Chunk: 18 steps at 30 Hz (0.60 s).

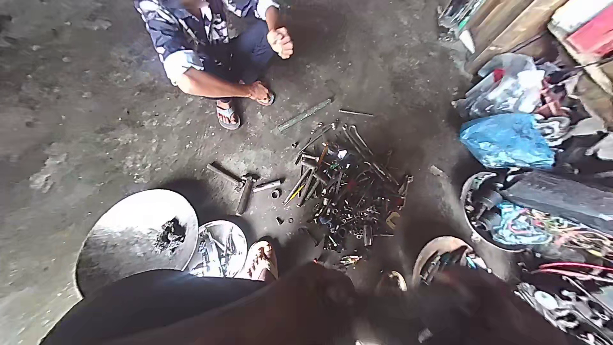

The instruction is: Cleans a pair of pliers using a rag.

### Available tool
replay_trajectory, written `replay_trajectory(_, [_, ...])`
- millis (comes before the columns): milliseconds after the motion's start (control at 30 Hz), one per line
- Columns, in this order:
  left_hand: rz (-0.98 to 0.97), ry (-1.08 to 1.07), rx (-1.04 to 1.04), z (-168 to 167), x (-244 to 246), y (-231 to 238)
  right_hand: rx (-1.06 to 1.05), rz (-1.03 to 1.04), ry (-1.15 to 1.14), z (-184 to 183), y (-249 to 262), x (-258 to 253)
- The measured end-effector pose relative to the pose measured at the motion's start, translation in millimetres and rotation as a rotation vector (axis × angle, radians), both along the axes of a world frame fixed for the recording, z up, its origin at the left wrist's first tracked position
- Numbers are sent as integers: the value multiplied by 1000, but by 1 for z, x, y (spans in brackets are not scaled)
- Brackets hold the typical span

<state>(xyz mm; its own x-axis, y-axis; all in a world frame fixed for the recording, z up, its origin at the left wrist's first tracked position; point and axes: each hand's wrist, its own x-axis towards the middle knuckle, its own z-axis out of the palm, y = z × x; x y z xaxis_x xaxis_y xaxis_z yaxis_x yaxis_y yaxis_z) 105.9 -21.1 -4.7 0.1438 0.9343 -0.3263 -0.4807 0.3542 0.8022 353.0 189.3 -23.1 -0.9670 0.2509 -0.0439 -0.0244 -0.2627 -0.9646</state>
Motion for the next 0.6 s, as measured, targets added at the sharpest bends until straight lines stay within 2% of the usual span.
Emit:
replay_trajectory(67, [56, 91, 90, -33, -12, 3, -206, 2, -100, 14, -6, -34])
replay_trajectory(133, [105, 239, 231, -45, -16, 8, -313, 50, -93, 8, -5, -44])
replay_trajectory(233, [136, 352, 378, -40, -9, 22, -253, 51, -58, 3, -14, -50])
replay_trajectory(400, [301, 555, 481, -30, 5, 47, -229, -8, -83, 1, -35, -62])
replay_trajectory(500, [490, 505, 496, -25, 2, 61, -131, -35, -21, 13, -27, -74])
replay_trajectory(600, [691, 307, 278, -8, -2, 68, -136, -40, -40, 24, -25, -77])
